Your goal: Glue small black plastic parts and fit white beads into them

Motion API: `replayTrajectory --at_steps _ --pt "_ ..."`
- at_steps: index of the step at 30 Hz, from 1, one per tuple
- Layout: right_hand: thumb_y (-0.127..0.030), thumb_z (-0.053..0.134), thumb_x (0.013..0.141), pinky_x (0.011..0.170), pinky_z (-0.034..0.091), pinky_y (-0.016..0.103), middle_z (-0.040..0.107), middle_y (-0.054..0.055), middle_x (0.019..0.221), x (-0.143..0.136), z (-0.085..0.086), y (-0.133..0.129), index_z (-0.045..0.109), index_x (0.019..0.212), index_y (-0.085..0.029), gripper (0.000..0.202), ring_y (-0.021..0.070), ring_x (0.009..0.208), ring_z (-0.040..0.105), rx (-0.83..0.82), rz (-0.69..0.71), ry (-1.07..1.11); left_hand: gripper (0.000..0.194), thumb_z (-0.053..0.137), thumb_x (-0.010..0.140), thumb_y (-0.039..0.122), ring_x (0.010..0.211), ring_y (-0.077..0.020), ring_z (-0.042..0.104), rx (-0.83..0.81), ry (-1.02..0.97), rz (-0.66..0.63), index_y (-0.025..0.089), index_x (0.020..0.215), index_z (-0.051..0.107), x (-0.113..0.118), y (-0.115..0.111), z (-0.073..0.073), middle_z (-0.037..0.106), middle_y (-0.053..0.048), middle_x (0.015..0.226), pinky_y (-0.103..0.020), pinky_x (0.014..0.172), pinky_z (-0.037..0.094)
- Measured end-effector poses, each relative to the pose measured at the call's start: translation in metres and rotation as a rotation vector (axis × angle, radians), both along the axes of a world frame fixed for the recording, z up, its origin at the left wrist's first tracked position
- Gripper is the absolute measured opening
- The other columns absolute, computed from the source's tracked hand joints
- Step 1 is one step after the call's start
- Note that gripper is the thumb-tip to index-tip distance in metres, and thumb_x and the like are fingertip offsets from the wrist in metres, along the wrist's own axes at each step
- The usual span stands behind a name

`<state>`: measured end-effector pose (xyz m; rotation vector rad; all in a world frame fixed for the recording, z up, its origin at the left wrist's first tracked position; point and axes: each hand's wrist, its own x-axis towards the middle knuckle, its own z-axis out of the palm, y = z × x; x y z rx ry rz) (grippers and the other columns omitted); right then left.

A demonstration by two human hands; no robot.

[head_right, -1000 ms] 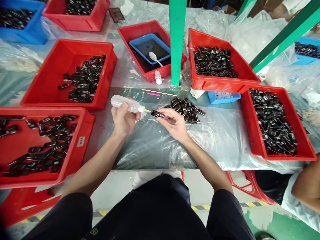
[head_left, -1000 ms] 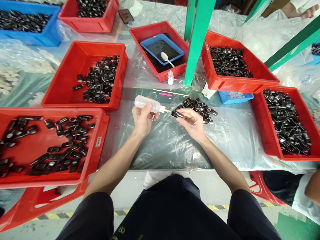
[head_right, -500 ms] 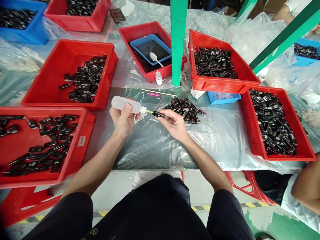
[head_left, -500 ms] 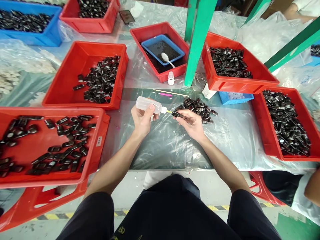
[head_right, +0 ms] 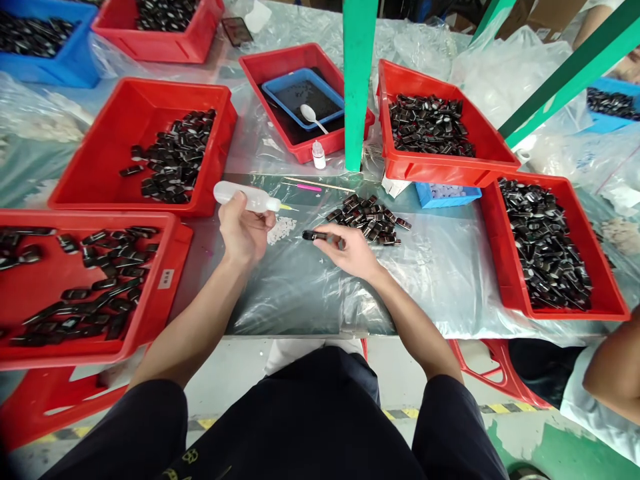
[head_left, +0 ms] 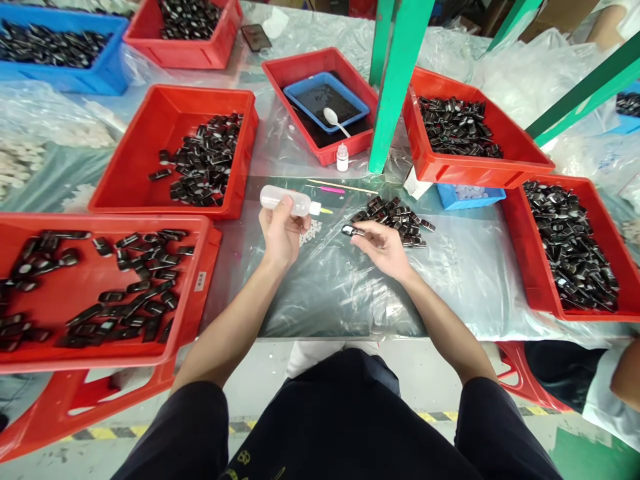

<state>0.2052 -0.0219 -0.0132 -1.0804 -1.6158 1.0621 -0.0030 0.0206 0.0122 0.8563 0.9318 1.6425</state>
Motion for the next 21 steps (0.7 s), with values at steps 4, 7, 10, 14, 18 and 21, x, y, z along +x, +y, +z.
replayTrajectory --at_steps 4,7,10,14,18,21 --pt "-0.028 0.068 0.101 0.071 0.04 0.028 0.077 0.003 0.095 -0.001 0.017 -0.012 0.081 0.112 -0.022 0.018 0.014 0.073 0.06 0.058 0.271 -0.465 0.055 0.091 0.064 0.07 0.044 -0.0102 0.047 -0.02 -0.048 0.001 0.022 0.07 0.067 -0.002 0.004 -0.003 0.056 0.002 0.054 -0.027 0.042 0.025" --pt "-0.029 0.073 0.099 0.067 0.032 0.027 0.074 0.001 0.087 -0.006 0.025 -0.019 0.082 0.11 -0.023 0.016 0.0139 0.071 0.057 -0.007 0.442 -0.688 0.056 0.089 0.066 0.072 0.044 -0.0102 0.046 -0.019 -0.037 -0.003 0.022 0.071 0.066 -0.003 0.005 -0.005 0.055 0.002 0.054 -0.029 0.042 0.024" --pt "-0.04 0.075 0.098 0.067 0.032 0.027 0.072 -0.001 0.08 -0.004 0.027 -0.016 0.082 0.108 -0.023 0.021 0.0143 0.067 0.057 -0.033 0.394 -0.75 0.055 0.089 0.068 0.071 0.046 -0.0097 0.045 -0.022 -0.02 -0.014 0.022 0.073 0.065 -0.003 0.006 -0.007 0.056 0.002 0.057 -0.029 0.043 0.027" --pt "-0.031 0.066 0.103 0.075 0.041 0.03 0.081 0.004 0.095 0.013 0.023 -0.002 0.079 0.117 -0.025 0.02 0.0212 0.083 0.071 -0.006 0.029 -0.854 0.053 0.084 0.076 0.071 0.045 -0.0097 0.046 -0.045 -0.035 -0.017 0.023 0.075 0.063 -0.003 0.006 -0.007 0.057 0.002 0.057 -0.03 0.043 0.028" --pt "-0.026 0.071 0.099 0.083 0.05 0.034 0.083 0.008 0.114 0.028 0.018 0.007 0.078 0.125 -0.025 0.026 0.0274 0.098 0.076 -0.062 -0.067 -0.975 0.049 0.08 0.083 0.068 0.047 -0.0113 0.051 -0.098 -0.037 -0.022 0.023 0.075 0.062 -0.001 0.005 -0.003 0.059 0.001 0.059 -0.03 0.042 0.031" --pt "-0.025 0.065 0.103 0.084 0.052 0.035 0.082 0.008 0.116 0.027 0.015 0.007 0.079 0.121 -0.025 0.023 0.0264 0.099 0.075 -0.032 -0.066 -0.979 0.049 0.079 0.084 0.068 0.047 -0.0115 0.051 -0.108 -0.046 -0.035 0.023 0.075 0.061 0.001 0.004 -0.002 0.06 0.0 0.059 -0.03 0.042 0.032"
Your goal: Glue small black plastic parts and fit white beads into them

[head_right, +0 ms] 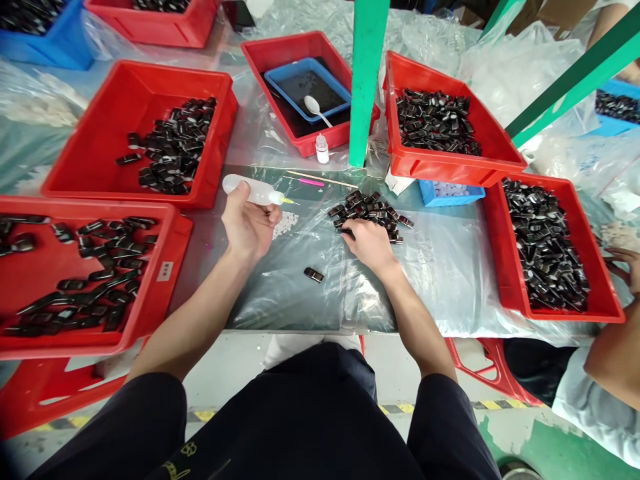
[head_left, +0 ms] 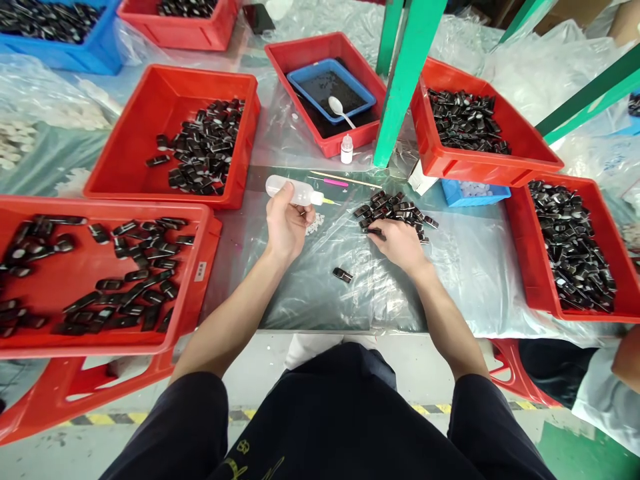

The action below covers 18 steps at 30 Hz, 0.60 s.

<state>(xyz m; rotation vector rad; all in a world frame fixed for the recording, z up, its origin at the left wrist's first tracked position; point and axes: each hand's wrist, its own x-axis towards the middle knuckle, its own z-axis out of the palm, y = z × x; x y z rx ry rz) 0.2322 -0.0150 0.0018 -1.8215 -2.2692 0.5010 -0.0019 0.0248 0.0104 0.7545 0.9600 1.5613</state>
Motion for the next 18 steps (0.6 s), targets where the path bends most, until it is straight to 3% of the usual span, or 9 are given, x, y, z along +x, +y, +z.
replayTrajectory --at_steps 7,12,18 --pt "-0.031 0.058 0.106 0.089 0.053 0.037 0.07 0.013 0.121 -0.008 0.001 -0.005 0.075 0.115 -0.022 0.021 0.0287 0.115 0.067 0.176 0.132 0.117 0.05 0.081 0.081 0.068 0.045 -0.0102 0.045 0.017 -0.018 -0.033 0.023 0.074 0.061 -0.002 0.002 -0.007 0.057 0.001 0.057 -0.03 0.042 0.03" --pt "-0.023 0.041 0.112 0.086 0.049 0.037 0.075 0.012 0.114 -0.015 0.002 -0.01 0.065 0.122 -0.02 0.026 0.028 0.107 0.067 0.051 0.277 0.116 0.048 0.078 0.083 0.069 0.044 -0.0117 0.045 0.029 0.0 -0.056 0.024 0.074 0.064 -0.002 0.001 -0.01 0.054 0.001 0.058 -0.032 0.043 0.028" --pt "-0.024 0.043 0.111 0.073 0.039 0.035 0.078 0.011 0.109 -0.033 0.003 -0.017 0.069 0.111 -0.019 0.026 0.0261 0.097 0.07 -0.017 0.263 -0.054 0.048 0.076 0.085 0.07 0.047 -0.0137 0.05 0.025 0.032 -0.042 0.025 0.074 0.065 -0.001 0.002 -0.016 0.054 0.0 0.06 -0.033 0.043 0.028"
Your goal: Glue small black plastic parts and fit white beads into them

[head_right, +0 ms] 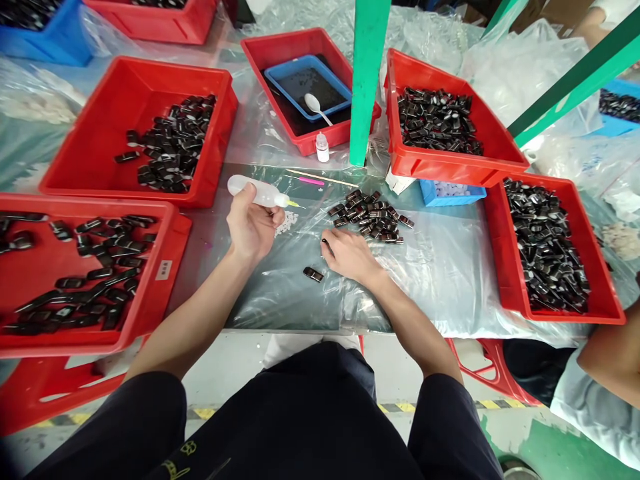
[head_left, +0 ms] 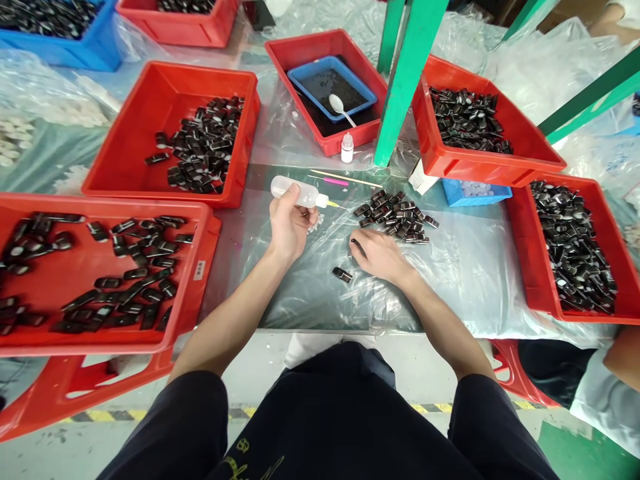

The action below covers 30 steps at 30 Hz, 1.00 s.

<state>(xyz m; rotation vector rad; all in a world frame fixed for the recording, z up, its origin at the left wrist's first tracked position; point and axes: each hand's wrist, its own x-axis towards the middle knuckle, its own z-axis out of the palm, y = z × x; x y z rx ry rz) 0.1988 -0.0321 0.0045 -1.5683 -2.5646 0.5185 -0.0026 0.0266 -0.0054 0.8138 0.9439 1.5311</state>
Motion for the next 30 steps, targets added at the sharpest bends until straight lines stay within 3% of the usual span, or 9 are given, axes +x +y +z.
replayTrajectory --at_steps 4,9,15,19,22,26,30 --pt "-0.028 0.05 0.106 0.066 0.031 0.035 0.08 0.009 0.098 -0.007 -0.001 0.002 0.073 0.098 -0.021 0.026 0.0248 0.087 0.07 -0.012 -0.066 -0.062 0.048 0.08 0.081 0.07 0.045 -0.0124 0.049 0.009 -0.012 -0.002 0.025 0.074 0.065 0.001 -0.001 0.0 0.055 0.001 0.058 -0.031 0.041 0.029" --pt "-0.033 0.05 0.105 0.065 0.031 0.035 0.081 0.011 0.095 -0.011 -0.002 0.005 0.078 0.093 -0.021 0.032 0.0251 0.084 0.07 -0.029 -0.12 -0.098 0.055 0.088 0.067 0.073 0.044 -0.0108 0.046 -0.003 -0.033 -0.012 0.023 0.073 0.065 0.003 -0.004 0.007 0.055 0.002 0.055 -0.029 0.04 0.031" --pt "-0.041 0.051 0.106 0.066 0.033 0.034 0.08 0.011 0.09 -0.01 -0.003 0.005 0.074 0.089 -0.02 0.036 0.025 0.081 0.07 -0.042 -0.153 -0.04 0.052 0.083 0.076 0.07 0.042 -0.0121 0.047 -0.016 -0.009 -0.022 0.023 0.071 0.062 0.004 -0.005 0.009 0.055 0.001 0.053 -0.029 0.04 0.032" --pt "-0.038 0.061 0.097 0.071 0.039 0.032 0.074 0.004 0.086 0.003 -0.008 0.008 0.065 0.116 -0.021 0.026 0.0223 0.074 0.065 -0.08 -0.23 0.235 0.05 0.084 0.077 0.066 0.043 -0.0107 0.048 -0.017 -0.019 -0.02 0.021 0.072 0.063 0.003 -0.006 0.01 0.055 0.002 0.054 -0.027 0.041 0.032" --pt "-0.033 0.058 0.096 0.07 0.043 0.031 0.07 0.003 0.094 0.013 -0.016 0.013 0.057 0.119 -0.021 0.027 0.0169 0.068 0.057 -0.127 -0.221 0.575 0.047 0.084 0.079 0.063 0.043 -0.0099 0.049 -0.047 -0.007 -0.026 0.02 0.072 0.064 0.003 -0.007 0.012 0.055 0.002 0.055 -0.025 0.042 0.032" --pt "-0.049 0.058 0.104 0.066 0.045 0.029 0.067 0.004 0.095 0.013 -0.027 0.018 0.056 0.115 -0.021 0.03 0.0156 0.075 0.058 -0.176 -0.16 0.997 0.047 0.083 0.079 0.061 0.043 -0.0101 0.049 -0.108 0.041 -0.041 0.019 0.072 0.065 0.004 -0.008 0.012 0.054 0.003 0.054 -0.026 0.042 0.031" --pt "-0.066 0.066 0.1 0.063 0.048 0.027 0.071 0.003 0.091 0.008 -0.029 0.02 0.059 0.12 -0.022 0.049 0.0127 0.07 0.057 -0.275 -0.097 1.192 0.048 0.086 0.076 0.062 0.043 -0.0098 0.05 -0.068 0.068 -0.059 0.018 0.073 0.066 0.003 -0.008 0.009 0.053 0.003 0.055 -0.025 0.042 0.031"
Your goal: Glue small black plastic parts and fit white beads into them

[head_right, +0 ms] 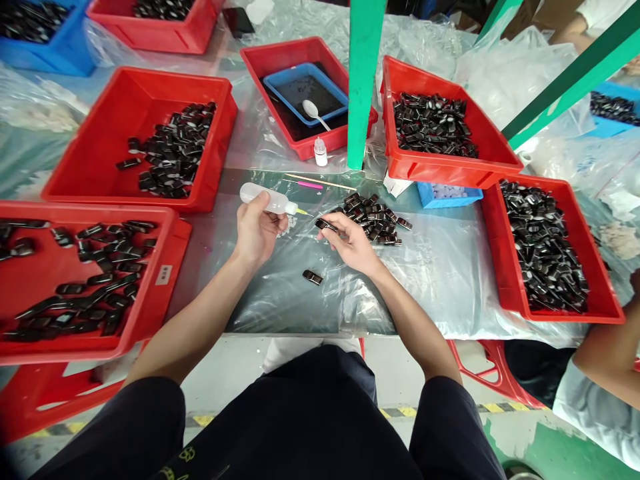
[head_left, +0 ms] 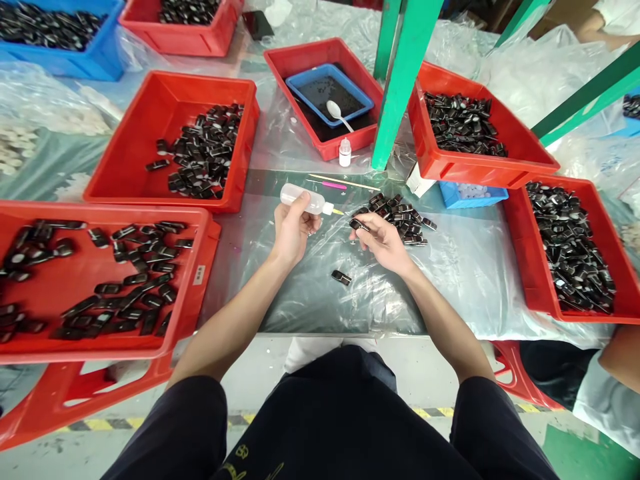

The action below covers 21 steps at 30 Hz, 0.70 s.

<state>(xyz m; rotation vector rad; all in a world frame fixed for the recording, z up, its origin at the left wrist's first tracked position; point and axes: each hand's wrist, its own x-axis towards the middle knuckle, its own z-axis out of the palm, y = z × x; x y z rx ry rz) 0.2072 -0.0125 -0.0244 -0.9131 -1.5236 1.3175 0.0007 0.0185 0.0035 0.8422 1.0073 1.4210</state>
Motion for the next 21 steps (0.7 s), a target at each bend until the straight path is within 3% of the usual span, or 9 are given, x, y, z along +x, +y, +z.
replayTrajectory --at_steps 11,21 --pt "-0.066 0.072 0.097 0.061 0.051 0.026 0.074 0.002 0.09 0.0001 0.004 -0.0006 0.062 0.12 -0.022 0.051 0.0102 0.064 0.057 -0.024 0.0 0.044 0.05 0.085 0.074 0.063 0.043 -0.0094 0.048 0.015 0.089 -0.024 0.018 0.072 0.064 0.0002 0.0 -0.0007 0.054 0.002 0.054 -0.025 0.042 0.029" --pt "-0.063 0.075 0.096 0.064 0.053 0.026 0.077 0.004 0.089 -0.0008 0.0011 -0.0011 0.066 0.121 -0.02 0.05 0.0131 0.073 0.064 -0.033 0.003 0.054 0.054 0.087 0.07 0.068 0.043 -0.0095 0.049 0.068 0.153 -0.061 0.018 0.073 0.067 0.0013 -0.0021 -0.0015 0.058 0.001 0.052 -0.023 0.041 0.031"
